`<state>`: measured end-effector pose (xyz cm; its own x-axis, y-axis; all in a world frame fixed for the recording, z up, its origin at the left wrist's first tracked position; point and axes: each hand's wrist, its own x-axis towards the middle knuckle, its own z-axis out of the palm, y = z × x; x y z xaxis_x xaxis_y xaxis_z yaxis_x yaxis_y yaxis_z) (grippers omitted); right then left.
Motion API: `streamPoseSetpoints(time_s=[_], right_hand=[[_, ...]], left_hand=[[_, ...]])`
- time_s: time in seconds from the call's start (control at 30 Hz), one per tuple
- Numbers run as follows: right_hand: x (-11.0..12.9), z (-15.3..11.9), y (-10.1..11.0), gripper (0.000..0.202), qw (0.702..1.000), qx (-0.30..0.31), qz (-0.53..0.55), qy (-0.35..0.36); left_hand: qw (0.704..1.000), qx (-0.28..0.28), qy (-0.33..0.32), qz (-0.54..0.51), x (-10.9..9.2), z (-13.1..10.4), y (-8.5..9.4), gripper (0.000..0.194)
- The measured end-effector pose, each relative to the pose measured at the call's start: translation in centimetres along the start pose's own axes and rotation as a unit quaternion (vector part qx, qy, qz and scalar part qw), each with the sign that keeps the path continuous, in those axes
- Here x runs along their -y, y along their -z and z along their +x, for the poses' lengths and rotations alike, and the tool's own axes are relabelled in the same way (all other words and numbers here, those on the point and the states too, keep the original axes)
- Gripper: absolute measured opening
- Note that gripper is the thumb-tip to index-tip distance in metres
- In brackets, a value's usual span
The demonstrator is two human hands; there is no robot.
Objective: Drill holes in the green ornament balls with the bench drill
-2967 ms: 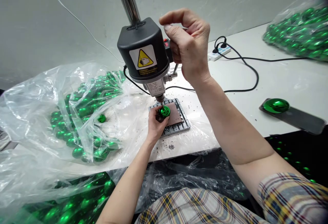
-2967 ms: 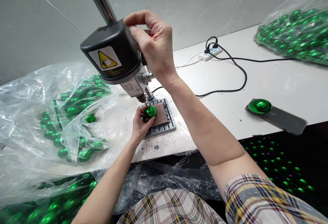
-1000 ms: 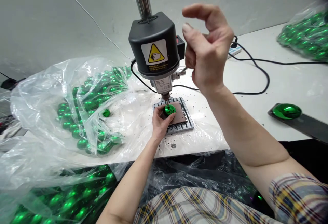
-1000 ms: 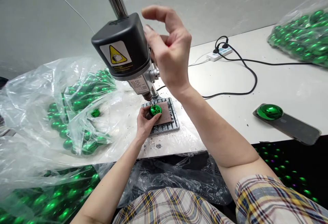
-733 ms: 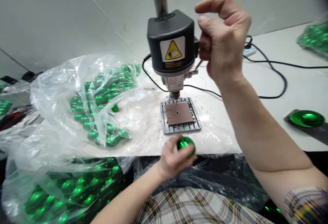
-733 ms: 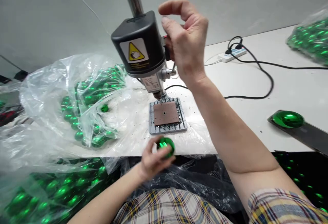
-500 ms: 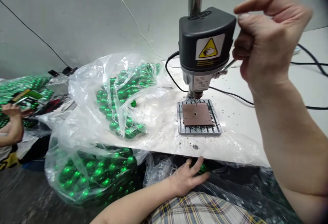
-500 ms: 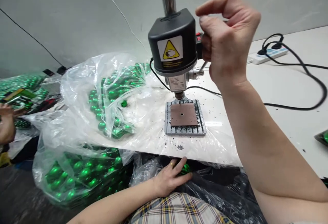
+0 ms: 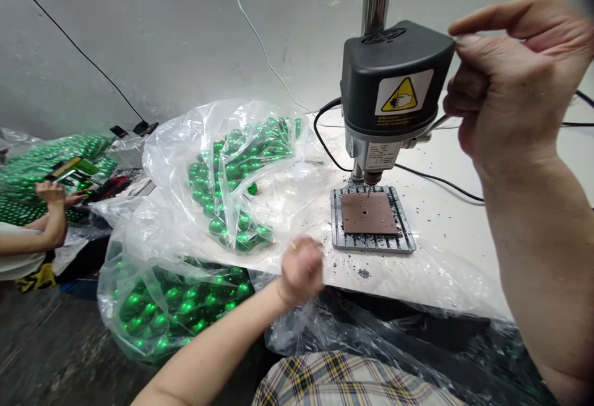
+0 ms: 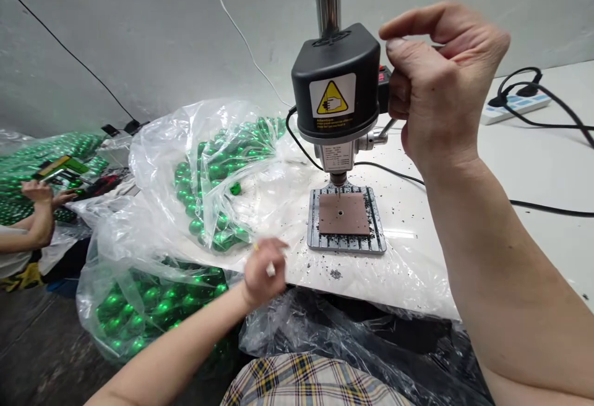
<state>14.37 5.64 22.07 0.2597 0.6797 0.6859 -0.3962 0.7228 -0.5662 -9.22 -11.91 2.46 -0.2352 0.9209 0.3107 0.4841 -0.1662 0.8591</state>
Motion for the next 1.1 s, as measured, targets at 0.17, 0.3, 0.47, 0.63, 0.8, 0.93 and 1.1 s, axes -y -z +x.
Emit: streamPoseSetpoints(time_s=[0.17,0.3,0.47,0.63,0.8,0.93,1.1], right_hand=[[-0.1,0.1,-0.1,0.037,1.000,-0.019,-0.022,-0.002],[-0.5,0.5,0.1,0.041,0.999,-0.029,-0.035,-0.025],[-0.9,0.7,0.2,0.038,0.999,-0.032,-0.006,-0.009],[-1.1,0.7,0.3,0.032,1.000,-0.028,0.004,-0.008],[-1.2,0.6,0.2,0.033,1.000,-0.023,0.013,0.013],[-0.8,0.4,0.2,0.034,1.000,-0.018,0.004,0.017],[-0.7,0.3,0.3,0.017,1.000,-0.006,-0.015,0.014]], left_hand=[[0.907,0.025,0.081,0.413,2.6,14.5,5.9,0.029],[0.859,0.058,0.127,0.492,5.4,19.0,8.4,0.027],[0.849,0.085,0.121,0.507,6.7,19.2,8.8,0.018],[0.880,0.066,0.068,0.466,4.6,18.9,8.6,0.035],[0.997,-0.066,-0.005,0.044,-0.3,15.4,7.1,0.048],[0.993,-0.064,0.043,-0.093,-3.6,12.4,6.0,0.060],[0.964,-0.260,-0.032,0.036,-6.7,9.6,4.1,0.051]])
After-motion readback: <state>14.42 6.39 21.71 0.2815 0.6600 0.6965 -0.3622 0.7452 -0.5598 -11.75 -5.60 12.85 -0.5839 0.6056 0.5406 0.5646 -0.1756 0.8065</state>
